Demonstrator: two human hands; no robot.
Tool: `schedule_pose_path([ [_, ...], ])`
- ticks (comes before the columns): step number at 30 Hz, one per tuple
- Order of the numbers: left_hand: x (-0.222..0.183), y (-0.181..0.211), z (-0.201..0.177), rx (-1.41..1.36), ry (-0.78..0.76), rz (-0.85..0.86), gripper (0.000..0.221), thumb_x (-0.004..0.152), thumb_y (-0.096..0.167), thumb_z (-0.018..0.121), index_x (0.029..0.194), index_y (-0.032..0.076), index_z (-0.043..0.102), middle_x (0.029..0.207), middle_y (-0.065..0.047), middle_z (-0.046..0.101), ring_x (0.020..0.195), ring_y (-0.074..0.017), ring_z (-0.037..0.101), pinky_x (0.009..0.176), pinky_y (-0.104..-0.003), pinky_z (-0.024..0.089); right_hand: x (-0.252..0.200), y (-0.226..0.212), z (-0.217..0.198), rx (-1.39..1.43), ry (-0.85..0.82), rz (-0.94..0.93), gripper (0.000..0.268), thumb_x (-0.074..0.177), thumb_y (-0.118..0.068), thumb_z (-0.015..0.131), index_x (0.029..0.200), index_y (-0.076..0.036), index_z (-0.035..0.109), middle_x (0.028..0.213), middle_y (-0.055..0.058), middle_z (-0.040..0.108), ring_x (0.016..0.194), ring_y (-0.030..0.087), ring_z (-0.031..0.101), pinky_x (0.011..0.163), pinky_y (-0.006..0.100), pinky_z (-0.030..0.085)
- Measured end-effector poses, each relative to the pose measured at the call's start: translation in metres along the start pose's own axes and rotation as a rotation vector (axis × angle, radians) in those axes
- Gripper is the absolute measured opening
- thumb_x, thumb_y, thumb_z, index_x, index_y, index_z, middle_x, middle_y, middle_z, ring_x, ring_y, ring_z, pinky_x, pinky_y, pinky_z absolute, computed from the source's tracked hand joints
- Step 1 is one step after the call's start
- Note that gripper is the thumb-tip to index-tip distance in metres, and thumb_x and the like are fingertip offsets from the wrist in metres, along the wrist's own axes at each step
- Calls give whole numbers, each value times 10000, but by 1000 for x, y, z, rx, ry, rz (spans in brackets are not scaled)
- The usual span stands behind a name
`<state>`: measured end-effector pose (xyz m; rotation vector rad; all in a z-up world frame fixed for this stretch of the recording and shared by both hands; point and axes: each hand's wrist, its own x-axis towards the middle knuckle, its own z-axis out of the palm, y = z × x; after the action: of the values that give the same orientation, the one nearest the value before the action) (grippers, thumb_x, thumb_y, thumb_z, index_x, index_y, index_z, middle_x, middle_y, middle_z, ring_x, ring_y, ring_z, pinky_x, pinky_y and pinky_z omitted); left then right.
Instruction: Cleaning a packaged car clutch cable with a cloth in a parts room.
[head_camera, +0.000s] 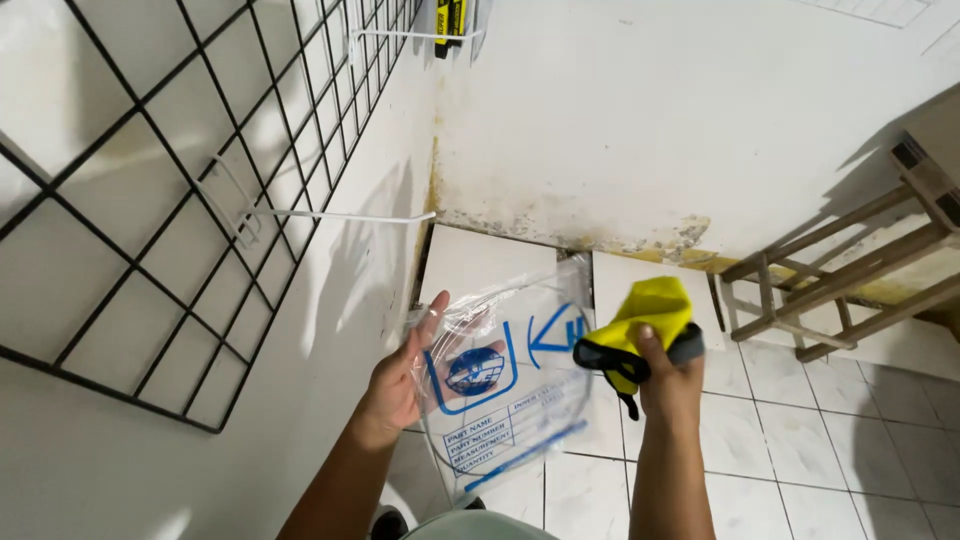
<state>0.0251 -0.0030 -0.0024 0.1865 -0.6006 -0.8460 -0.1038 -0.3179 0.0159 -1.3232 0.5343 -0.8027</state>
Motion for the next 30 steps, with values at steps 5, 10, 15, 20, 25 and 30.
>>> schedule_pose_path([
  [5,11,-17,0,-12,5,14,693,1045,432,482,1635,306,140,1668,-218,234,1413,-554,390,1121,-728,360,-42,-32,56,-256,-101,-267,626,907,-114,744,1442,61,467,1197,269,650,1121,374,635,991,569,525],
  [10,20,-35,-2,32,-16,-34,733,1069,462,463,1645,310,36,1676,-236,180,1421,-523,403,1136,-659,397,-88,-52,119,-581,-439,-492,879,861,-124,769,1580,21,285,1501,367,413,1384,567,373,1130,701,278],
  [15,19,-30,11,-53,-27,64,663,1107,389,392,1688,310,81,1418,-162,560,1065,-162,646,840,-290,575,-138,-27,134,-948,-735,-732,886,936,-496,627,1579,-12,258,1677,259,181,1561,409,149,1223,655,33],
  [20,13,-29,43,236,30,96,651,1096,431,296,1659,243,31,1723,-101,163,1473,-245,352,1180,-452,351,-112,-31,135,-1018,-553,-868,917,878,-236,746,1611,-67,221,1699,194,194,1576,349,125,1257,628,-26],
  [25,11,-31,43,238,44,122,662,1100,462,308,1659,200,71,1695,-113,194,1501,-247,298,1237,-440,246,-118,-23,139,-977,-438,-976,752,927,-362,612,1566,-61,355,1570,235,321,1478,444,282,1180,650,191],
  [30,16,-24,42,81,4,137,721,1047,581,341,1641,399,-24,1707,-190,162,1459,-400,383,1125,-527,434,-155,-24,134,-963,-726,-932,693,971,-444,596,1512,-34,452,1613,256,306,1516,465,222,1170,643,49],
])
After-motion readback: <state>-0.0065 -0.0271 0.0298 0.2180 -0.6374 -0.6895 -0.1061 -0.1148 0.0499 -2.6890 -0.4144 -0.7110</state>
